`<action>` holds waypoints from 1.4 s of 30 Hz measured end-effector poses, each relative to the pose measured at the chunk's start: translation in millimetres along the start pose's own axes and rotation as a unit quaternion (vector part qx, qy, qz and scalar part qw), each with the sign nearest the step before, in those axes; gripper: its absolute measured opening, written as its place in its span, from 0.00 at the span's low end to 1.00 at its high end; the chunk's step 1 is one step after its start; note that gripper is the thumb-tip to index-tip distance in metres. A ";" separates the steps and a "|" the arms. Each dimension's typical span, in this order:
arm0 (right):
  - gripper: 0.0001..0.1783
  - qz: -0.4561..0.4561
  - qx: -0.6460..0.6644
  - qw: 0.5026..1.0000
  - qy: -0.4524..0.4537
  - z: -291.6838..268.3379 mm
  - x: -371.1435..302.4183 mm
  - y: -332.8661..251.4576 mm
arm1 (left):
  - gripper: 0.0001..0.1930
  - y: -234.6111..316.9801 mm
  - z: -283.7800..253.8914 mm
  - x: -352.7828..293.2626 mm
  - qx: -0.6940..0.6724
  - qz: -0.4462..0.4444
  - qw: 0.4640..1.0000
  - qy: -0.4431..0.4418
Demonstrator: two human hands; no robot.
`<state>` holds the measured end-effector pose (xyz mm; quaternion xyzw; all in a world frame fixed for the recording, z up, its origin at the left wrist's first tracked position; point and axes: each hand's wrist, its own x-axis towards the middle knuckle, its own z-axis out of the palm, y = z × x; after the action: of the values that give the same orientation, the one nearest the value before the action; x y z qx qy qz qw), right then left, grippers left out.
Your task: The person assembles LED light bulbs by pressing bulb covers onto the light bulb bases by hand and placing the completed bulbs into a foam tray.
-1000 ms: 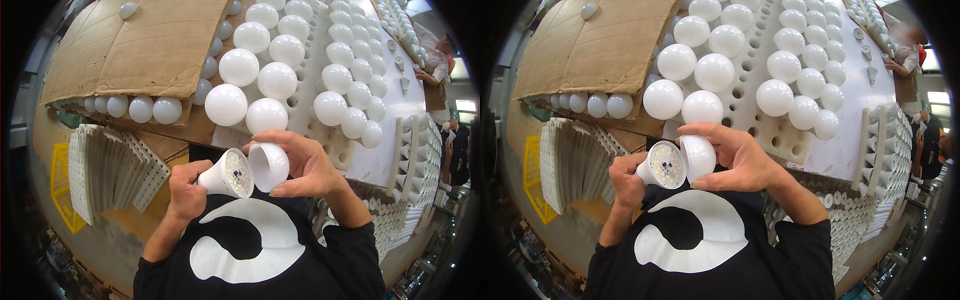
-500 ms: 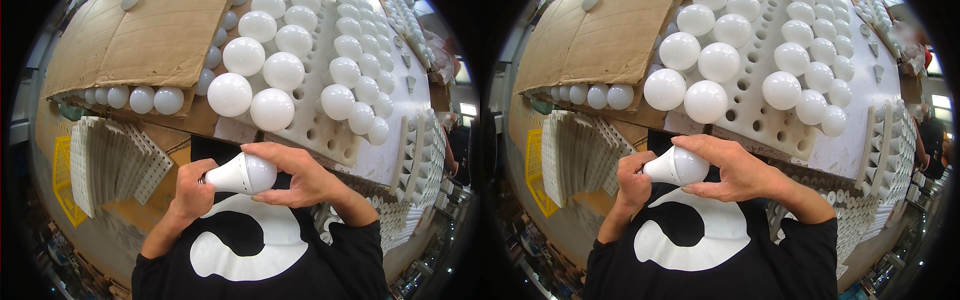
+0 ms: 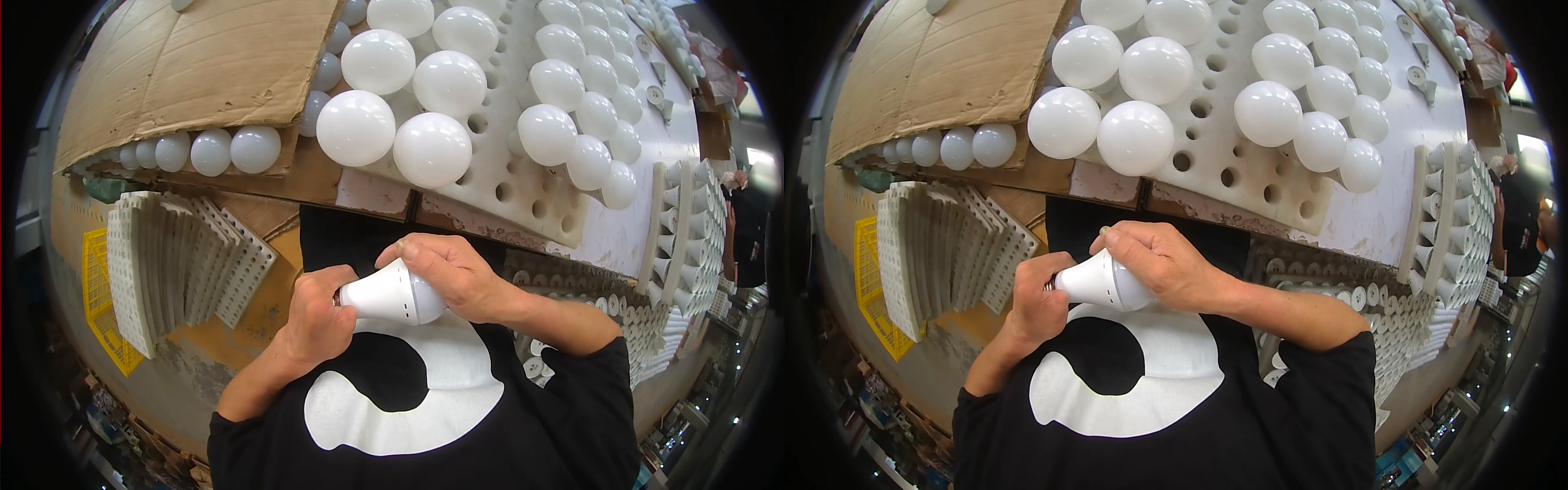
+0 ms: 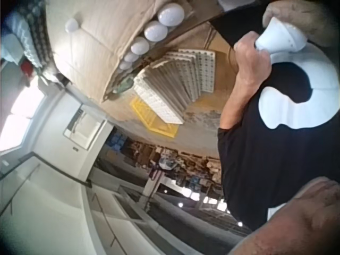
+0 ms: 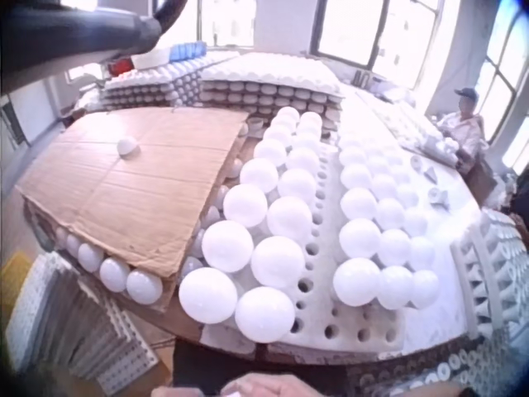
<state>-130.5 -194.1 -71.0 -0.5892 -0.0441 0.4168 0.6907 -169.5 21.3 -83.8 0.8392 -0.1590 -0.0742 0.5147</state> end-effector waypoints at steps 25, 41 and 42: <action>0.45 -0.204 -0.171 0.939 0.218 -11.5 -51.5 38.6 | 0.13 -0.2 53.3 45.8 -0.309 -0.328 0.878 -0.160; 0.44 -0.323 -0.518 0.649 0.454 -67.5 -59.3 9.2 | 0.13 -23.2 64.3 27.6 -0.204 -0.231 0.943 -0.126; 0.45 -0.295 -0.536 0.648 0.453 -67.1 -56.6 13.1 | 0.13 -24.1 63.6 26.5 -0.204 -0.227 0.943 -0.129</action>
<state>-137.0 -282.3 -78.0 -0.9281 -0.1133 -0.2243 0.2749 -158.4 -31.2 -133.4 0.7133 -0.0108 -0.3279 0.6193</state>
